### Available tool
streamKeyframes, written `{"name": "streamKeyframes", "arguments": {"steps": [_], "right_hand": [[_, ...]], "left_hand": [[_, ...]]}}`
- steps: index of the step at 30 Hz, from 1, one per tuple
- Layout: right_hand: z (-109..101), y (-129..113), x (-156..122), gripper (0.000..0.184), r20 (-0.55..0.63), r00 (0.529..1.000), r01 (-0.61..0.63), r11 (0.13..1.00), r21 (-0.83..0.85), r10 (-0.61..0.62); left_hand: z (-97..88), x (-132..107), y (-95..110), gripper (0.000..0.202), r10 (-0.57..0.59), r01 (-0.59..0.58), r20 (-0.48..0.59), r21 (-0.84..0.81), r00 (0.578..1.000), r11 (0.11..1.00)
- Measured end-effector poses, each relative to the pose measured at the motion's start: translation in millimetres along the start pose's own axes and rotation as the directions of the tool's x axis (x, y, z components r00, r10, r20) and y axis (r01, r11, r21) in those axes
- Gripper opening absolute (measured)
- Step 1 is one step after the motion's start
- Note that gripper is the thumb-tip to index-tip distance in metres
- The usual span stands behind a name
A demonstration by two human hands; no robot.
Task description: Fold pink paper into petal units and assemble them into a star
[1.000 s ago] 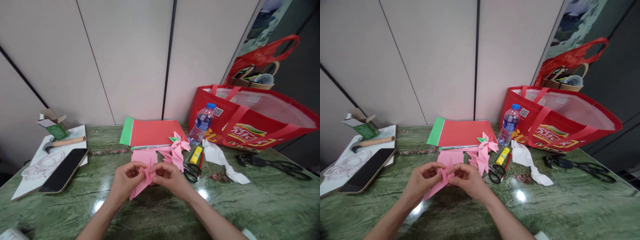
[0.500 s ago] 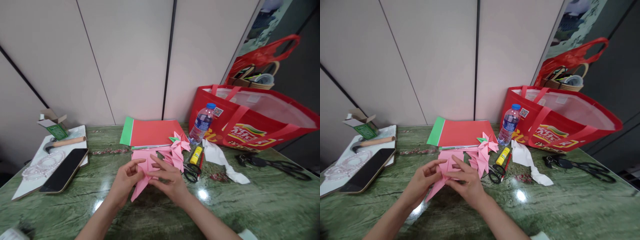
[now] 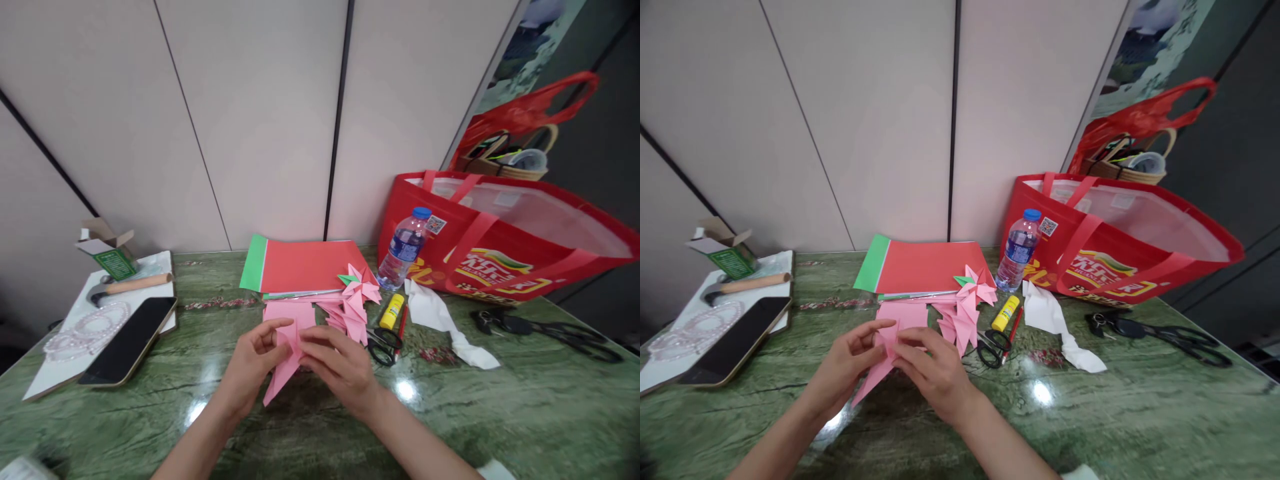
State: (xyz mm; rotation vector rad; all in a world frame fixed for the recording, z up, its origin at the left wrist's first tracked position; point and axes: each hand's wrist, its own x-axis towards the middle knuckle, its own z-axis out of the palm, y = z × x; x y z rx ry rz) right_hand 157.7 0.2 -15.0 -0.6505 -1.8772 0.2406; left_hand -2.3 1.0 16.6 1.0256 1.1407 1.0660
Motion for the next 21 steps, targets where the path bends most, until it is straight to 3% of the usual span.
{"name": "streamKeyframes", "arguments": {"steps": [12, 21], "right_hand": [[-5.4, -3.8, 0.3, 0.037, 0.144, 0.979, 0.162, 0.979, -0.127, -0.144], [-2.8, -4.1, -2.4, 0.031, 0.021, 0.998, 0.069, 0.984, -0.165, -0.067]], "left_hand": [[-3.1, 1.5, -6.2, 0.044, -0.103, 0.119, 0.099, -0.166, 0.990, 0.979], [-2.8, 1.8, -5.5, 0.044, -0.102, 0.120, 0.108, -0.177, 0.989, 0.977]]}}
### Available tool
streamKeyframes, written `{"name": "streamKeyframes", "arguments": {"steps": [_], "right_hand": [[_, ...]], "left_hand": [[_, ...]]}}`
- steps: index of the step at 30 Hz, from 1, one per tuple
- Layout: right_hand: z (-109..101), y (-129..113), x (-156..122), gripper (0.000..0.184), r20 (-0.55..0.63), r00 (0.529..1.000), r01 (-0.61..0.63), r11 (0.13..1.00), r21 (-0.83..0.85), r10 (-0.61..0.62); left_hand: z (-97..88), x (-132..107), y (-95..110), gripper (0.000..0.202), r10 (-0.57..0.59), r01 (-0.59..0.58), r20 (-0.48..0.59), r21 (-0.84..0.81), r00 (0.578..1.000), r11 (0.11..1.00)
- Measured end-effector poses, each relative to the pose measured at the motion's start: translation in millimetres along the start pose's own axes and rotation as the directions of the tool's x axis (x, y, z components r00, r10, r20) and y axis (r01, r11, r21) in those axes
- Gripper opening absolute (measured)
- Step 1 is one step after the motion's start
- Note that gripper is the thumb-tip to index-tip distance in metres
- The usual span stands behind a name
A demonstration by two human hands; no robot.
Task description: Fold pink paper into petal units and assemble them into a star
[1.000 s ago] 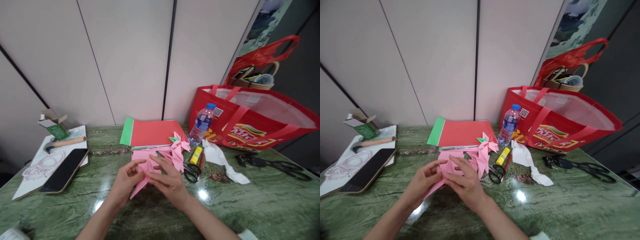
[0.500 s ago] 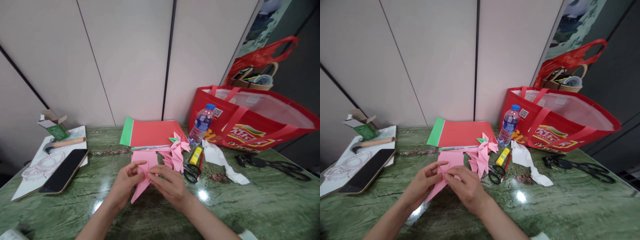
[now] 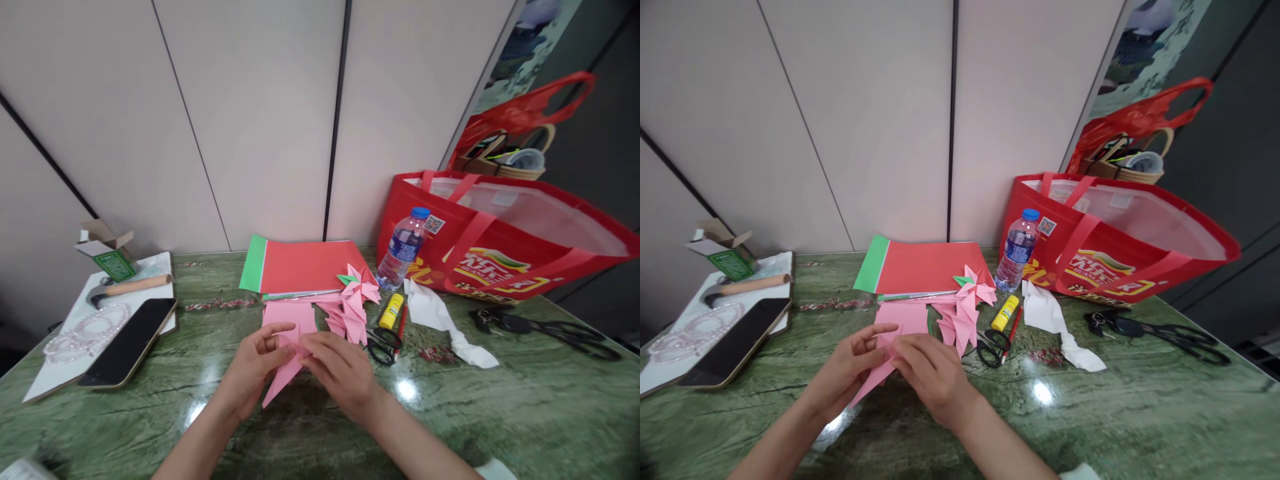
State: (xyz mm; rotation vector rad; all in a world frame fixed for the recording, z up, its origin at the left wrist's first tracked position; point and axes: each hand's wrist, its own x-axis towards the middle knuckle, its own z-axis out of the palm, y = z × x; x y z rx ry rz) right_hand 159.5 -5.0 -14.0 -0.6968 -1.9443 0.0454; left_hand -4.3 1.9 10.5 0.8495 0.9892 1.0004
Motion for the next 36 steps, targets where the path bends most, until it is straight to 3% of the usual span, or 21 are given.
{"name": "streamKeyframes", "arguments": {"steps": [11, 13, 15, 17, 19, 21, 22, 24, 30, 32, 36], "right_hand": [[0, -2, 6, 0.020, -0.010, 1.000, 0.014, 0.999, 0.030, -0.014], [2, -2, 7, 0.015, -0.004, 0.999, -0.048, 0.989, 0.137, 0.049], [5, 0, 8, 0.009, 0.019, 0.976, -0.213, 0.941, 0.264, 0.216], [8, 3, 7, 0.007, 0.083, 0.891, -0.438, 0.799, 0.411, 0.446], [12, 6, 6, 0.009, 0.230, 0.756, -0.614, 0.543, 0.573, 0.613], [15, 9, 5, 0.016, 0.409, 0.647, -0.688, 0.262, 0.677, 0.644], [16, 11, 4, 0.019, 0.470, 0.619, -0.696, 0.164, 0.699, 0.629], [16, 12, 4, 0.021, 0.524, 0.606, -0.693, 0.074, 0.717, 0.598], [10, 10, 7, 0.025, 0.564, 0.645, -0.719, 0.160, 0.676, 0.516], [9, 11, 7, 0.027, 0.555, 0.623, -0.740, 0.185, 0.647, 0.551], [9, 16, 6, 0.027, 0.484, 0.571, -0.752, 0.186, 0.633, 0.663]], "left_hand": [[1.3, 1, 0, 0.039, 0.032, -0.028, -0.047, 0.099, 0.998, 0.995], [-0.1, 1, 2, 0.037, 0.090, -0.077, -0.087, 0.152, 0.992, 0.985], [-0.8, 2, 4, 0.032, 0.172, -0.135, -0.134, 0.251, 0.976, 0.959], [-0.8, 2, 6, 0.028, 0.236, -0.170, -0.161, 0.344, 0.958, 0.924], [-0.1, 2, 8, 0.024, 0.250, -0.173, -0.152, 0.399, 0.956, 0.901], [1.0, 2, 8, 0.021, 0.242, -0.163, -0.134, 0.432, 0.961, 0.887], [1.5, 2, 8, 0.019, 0.235, -0.157, -0.126, 0.443, 0.964, 0.883], [2.3, 1, 8, 0.017, 0.218, -0.142, -0.123, 0.450, 0.968, 0.882], [3.8, 0, 8, 0.013, 0.193, -0.129, -0.112, 0.423, 0.975, 0.897], [4.0, -1, 9, 0.015, 0.170, -0.125, -0.082, 0.390, 0.982, 0.912], [2.5, -3, 12, 0.033, -0.011, -0.007, 0.059, 0.296, 0.998, 0.955]]}}
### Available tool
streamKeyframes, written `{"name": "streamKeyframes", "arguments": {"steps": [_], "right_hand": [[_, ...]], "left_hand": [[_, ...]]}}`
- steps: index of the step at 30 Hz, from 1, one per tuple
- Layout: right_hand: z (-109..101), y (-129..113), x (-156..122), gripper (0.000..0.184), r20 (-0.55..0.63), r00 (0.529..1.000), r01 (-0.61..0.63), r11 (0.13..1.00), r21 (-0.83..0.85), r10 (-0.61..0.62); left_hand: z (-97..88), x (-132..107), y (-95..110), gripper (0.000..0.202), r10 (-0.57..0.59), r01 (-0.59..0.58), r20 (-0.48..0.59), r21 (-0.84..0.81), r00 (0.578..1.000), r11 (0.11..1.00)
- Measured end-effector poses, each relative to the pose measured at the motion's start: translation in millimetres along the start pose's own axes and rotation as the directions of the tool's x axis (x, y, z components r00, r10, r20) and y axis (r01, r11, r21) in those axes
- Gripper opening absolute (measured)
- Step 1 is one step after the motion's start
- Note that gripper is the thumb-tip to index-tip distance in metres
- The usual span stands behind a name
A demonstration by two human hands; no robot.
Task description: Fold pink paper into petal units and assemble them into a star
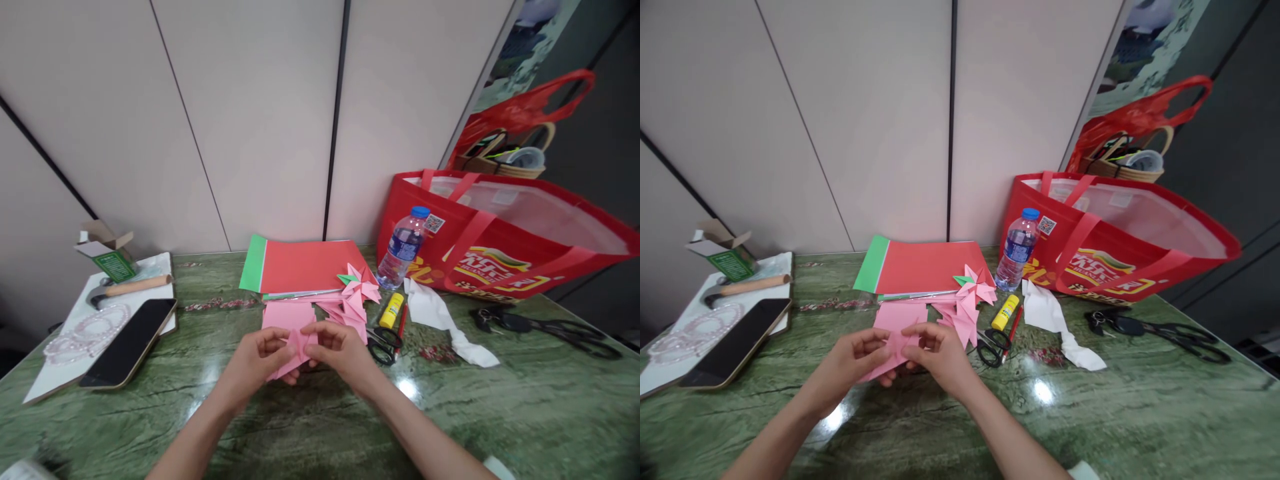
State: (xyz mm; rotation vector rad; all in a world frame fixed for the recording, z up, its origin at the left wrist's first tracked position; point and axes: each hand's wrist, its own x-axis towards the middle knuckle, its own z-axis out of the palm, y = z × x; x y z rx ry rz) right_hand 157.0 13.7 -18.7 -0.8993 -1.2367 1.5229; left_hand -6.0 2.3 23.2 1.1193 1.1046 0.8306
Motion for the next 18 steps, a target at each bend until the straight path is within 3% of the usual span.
{"name": "streamKeyframes", "arguments": {"steps": [4, 10, 18], "right_hand": [[-3.4, 0.5, 2.4, 0.028, -0.042, 0.999, -0.017, 1.000, -0.010, 0.016], [-3.2, 1.3, 2.6, 0.030, -0.053, 0.998, -0.034, 0.999, -0.013, 0.034], [-4.5, 2.2, 3.4, 0.027, 0.001, 1.000, 0.005, 0.997, -0.077, -0.005]], "left_hand": [[-2.8, -0.9, -2.0, 0.048, -0.074, 0.077, 0.056, -0.058, 0.996, 0.995], [-2.6, 1.0, -4.5, 0.036, -0.068, 0.073, 0.102, -0.049, 0.992, 0.996], [0.1, 2.8, -6.3, 0.036, -0.055, 0.054, 0.040, 0.025, 0.998, 0.998]]}}
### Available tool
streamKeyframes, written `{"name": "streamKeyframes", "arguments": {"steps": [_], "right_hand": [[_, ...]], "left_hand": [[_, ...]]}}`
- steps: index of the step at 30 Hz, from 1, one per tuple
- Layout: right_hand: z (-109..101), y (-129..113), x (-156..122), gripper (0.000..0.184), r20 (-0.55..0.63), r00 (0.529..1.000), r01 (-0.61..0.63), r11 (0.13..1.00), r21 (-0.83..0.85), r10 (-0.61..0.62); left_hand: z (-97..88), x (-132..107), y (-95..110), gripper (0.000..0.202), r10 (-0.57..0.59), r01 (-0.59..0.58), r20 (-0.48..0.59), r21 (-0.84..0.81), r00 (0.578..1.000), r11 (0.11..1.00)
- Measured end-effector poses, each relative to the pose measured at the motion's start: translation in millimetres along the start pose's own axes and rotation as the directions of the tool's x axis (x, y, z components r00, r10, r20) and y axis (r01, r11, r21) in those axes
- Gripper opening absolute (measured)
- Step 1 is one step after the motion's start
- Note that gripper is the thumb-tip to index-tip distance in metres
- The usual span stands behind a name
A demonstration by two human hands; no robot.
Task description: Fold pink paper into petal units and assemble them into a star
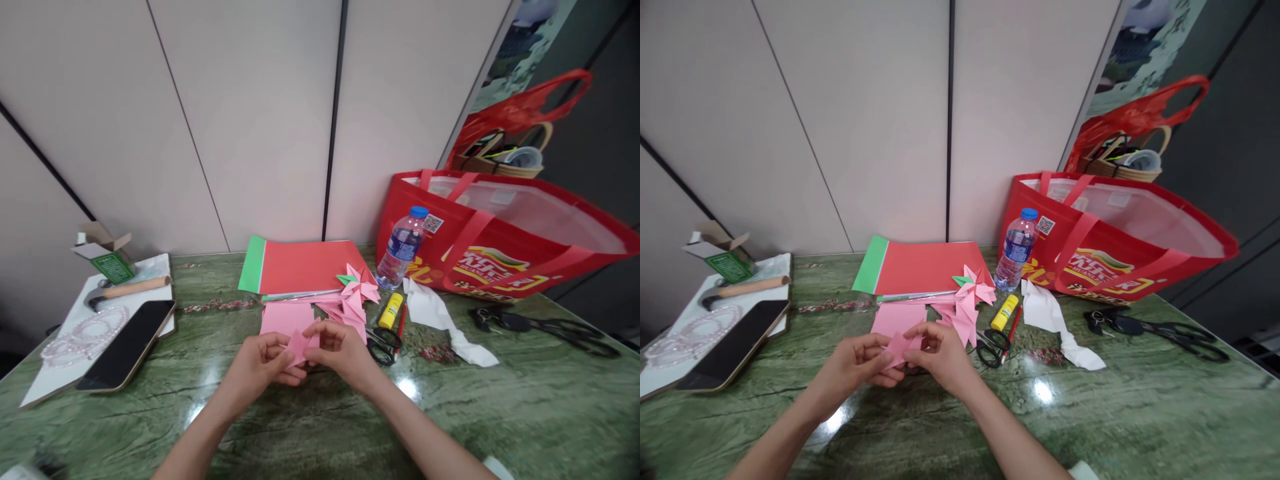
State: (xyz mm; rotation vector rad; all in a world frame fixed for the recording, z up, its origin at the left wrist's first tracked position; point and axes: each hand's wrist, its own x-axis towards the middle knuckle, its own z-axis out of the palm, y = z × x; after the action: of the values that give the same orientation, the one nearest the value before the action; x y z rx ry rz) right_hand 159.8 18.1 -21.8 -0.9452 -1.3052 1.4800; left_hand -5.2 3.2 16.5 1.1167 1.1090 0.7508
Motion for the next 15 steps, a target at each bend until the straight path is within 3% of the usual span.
{"name": "streamKeyframes", "arguments": {"steps": [6, 12, 15], "right_hand": [[4.1, 1.6, -4.4, 0.022, 0.000, 0.995, 0.102, 0.981, -0.163, -0.104], [7.4, -3.9, -7.9, 0.055, -0.024, 0.989, 0.143, 0.988, -0.053, -0.145], [7.0, -4.1, -6.8, 0.042, -0.030, 0.993, 0.116, 0.991, -0.064, -0.118]], "left_hand": [[0.5, 6.3, -8.0, 0.019, 0.164, -0.145, -0.091, 0.184, 0.982, 0.972], [2.2, 2.8, -4.1, 0.016, 0.239, -0.201, -0.120, 0.266, 0.963, 0.943], [1.7, 2.3, -6.5, 0.014, 0.259, -0.219, -0.123, 0.268, 0.958, 0.938]]}}
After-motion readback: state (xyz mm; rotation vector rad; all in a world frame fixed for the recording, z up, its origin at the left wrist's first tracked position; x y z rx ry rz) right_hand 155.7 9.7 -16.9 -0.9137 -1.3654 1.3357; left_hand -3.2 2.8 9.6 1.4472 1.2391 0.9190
